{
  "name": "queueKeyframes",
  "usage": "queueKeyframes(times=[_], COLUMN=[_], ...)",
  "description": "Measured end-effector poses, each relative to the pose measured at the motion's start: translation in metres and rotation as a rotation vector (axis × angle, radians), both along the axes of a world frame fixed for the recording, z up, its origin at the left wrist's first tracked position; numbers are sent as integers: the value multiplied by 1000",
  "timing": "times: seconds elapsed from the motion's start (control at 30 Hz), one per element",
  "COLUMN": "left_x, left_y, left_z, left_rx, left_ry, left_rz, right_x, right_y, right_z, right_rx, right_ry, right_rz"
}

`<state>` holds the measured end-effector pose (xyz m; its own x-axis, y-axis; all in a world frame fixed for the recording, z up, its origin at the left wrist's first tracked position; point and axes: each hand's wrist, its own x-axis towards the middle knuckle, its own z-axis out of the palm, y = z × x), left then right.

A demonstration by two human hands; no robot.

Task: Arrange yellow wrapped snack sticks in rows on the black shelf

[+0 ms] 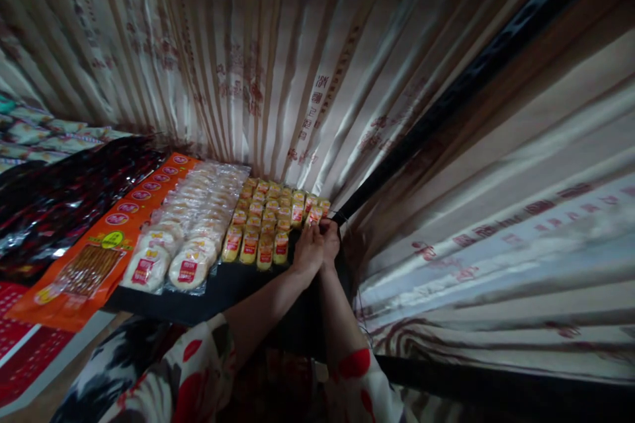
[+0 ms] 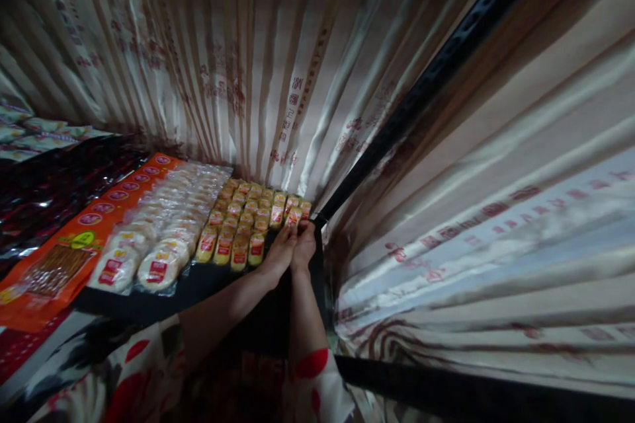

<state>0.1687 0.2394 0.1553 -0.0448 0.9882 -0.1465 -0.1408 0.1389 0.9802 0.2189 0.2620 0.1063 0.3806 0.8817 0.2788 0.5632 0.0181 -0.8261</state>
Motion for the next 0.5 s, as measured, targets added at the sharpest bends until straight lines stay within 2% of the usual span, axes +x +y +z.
queueKeyframes(times=[0.17,0.33,0.5], left_x=[-19,-27,-25], left_y=[-6,-6,-5], left_z=[-17,-21,-24], left_rx=[-20,-79,-94], left_ry=[48,47,25], left_rz=[17,-14,-8], right_x=[4,-2,-6], right_y=[4,9,3], right_z=[5,2,-9], right_rx=[-21,52,104], right_ry=[-87,-112,-77], right_rz=[-10,38,9])
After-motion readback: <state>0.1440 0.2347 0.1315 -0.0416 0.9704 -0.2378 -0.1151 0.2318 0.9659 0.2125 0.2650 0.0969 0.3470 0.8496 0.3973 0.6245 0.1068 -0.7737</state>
